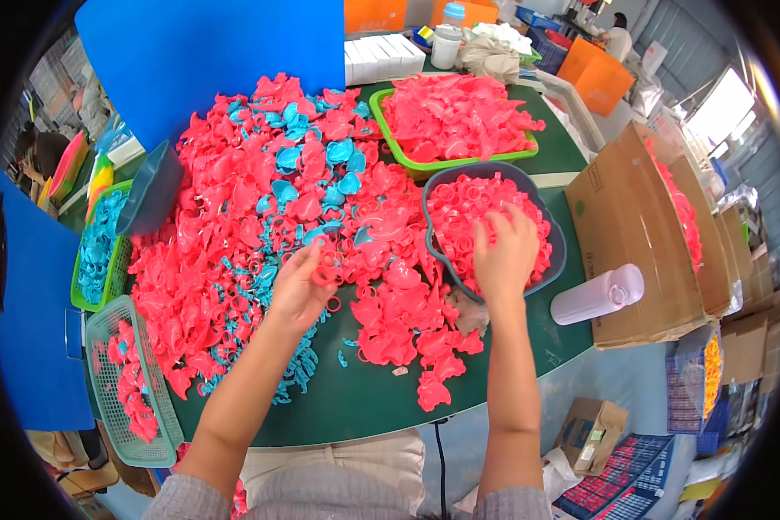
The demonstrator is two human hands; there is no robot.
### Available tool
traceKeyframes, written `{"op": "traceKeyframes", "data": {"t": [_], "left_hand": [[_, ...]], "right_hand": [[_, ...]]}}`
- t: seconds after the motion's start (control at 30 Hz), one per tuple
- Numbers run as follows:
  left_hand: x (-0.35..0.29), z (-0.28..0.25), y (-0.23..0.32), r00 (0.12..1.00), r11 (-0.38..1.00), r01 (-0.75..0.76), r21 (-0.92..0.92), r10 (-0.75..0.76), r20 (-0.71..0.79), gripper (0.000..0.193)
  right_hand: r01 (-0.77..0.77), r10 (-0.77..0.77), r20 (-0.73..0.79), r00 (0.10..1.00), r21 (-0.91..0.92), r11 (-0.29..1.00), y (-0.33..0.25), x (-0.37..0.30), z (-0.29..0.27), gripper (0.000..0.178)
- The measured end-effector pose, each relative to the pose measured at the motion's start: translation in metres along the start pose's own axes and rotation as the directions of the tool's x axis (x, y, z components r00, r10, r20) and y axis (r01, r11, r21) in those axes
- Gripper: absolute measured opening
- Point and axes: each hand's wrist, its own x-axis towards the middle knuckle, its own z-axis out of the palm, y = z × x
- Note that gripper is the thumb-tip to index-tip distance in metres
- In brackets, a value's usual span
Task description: Sorting small pink and blue toy components from a large pile into separate plastic baskets on a workbench.
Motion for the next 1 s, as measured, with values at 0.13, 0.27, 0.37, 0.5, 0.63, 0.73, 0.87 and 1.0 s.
{"op": "traceKeyframes", "data": {"t": [0.13, 0.27, 0.37, 0.5, 0.63, 0.73, 0.87, 1.0], "left_hand": [[0.023, 0.072, -0.019, 0.990, 0.967, -0.107, 0.232, 0.081, 0.117, 0.022], [0.074, 0.135, -0.036, 0.946, 0.892, -0.229, 0.391, 0.110, 0.304, 0.031], [0.089, 0.156, -0.032, 0.883, 0.533, -0.440, 0.723, 0.111, 0.456, 0.035], [0.060, 0.104, 0.021, 0.713, 0.207, -0.697, 0.687, 0.298, 0.634, 0.024], [0.038, 0.003, 0.029, 0.702, -0.271, -0.631, 0.727, 0.199, 0.683, 0.016], [0.002, -0.035, 0.029, 0.851, -0.420, -0.456, 0.784, 0.052, 0.523, 0.014], [-0.017, -0.069, 0.013, 0.834, -0.415, -0.474, 0.776, 0.071, 0.547, 0.013], [-0.012, -0.083, 0.011, 0.806, -0.366, -0.506, 0.781, 0.123, 0.579, 0.014]], "right_hand": [[-0.015, 0.026, -0.065, 0.998, 0.162, 0.987, -0.014, -0.006, -0.004, 0.014], [-0.047, 0.113, -0.181, 0.977, 0.337, 0.940, -0.044, -0.008, -0.017, 0.010], [-0.016, 0.106, -0.185, 0.977, 0.432, 0.902, -0.055, -0.019, -0.024, 0.010], [0.231, -0.290, 0.047, 0.956, 0.493, 0.839, -0.073, -0.051, -0.005, 0.016], [0.358, -0.494, 0.178, 0.851, 0.491, 0.794, -0.103, -0.086, 0.027, 0.015], [0.390, -0.601, 0.317, 0.733, 0.527, 0.755, -0.129, -0.100, 0.046, 0.011], [0.473, -0.644, 0.404, 0.650, 0.448, 0.759, -0.139, -0.108, 0.070, 0.008], [0.372, -0.584, 0.368, 0.723, 0.505, 0.779, -0.132, -0.090, 0.068, 0.008]]}}
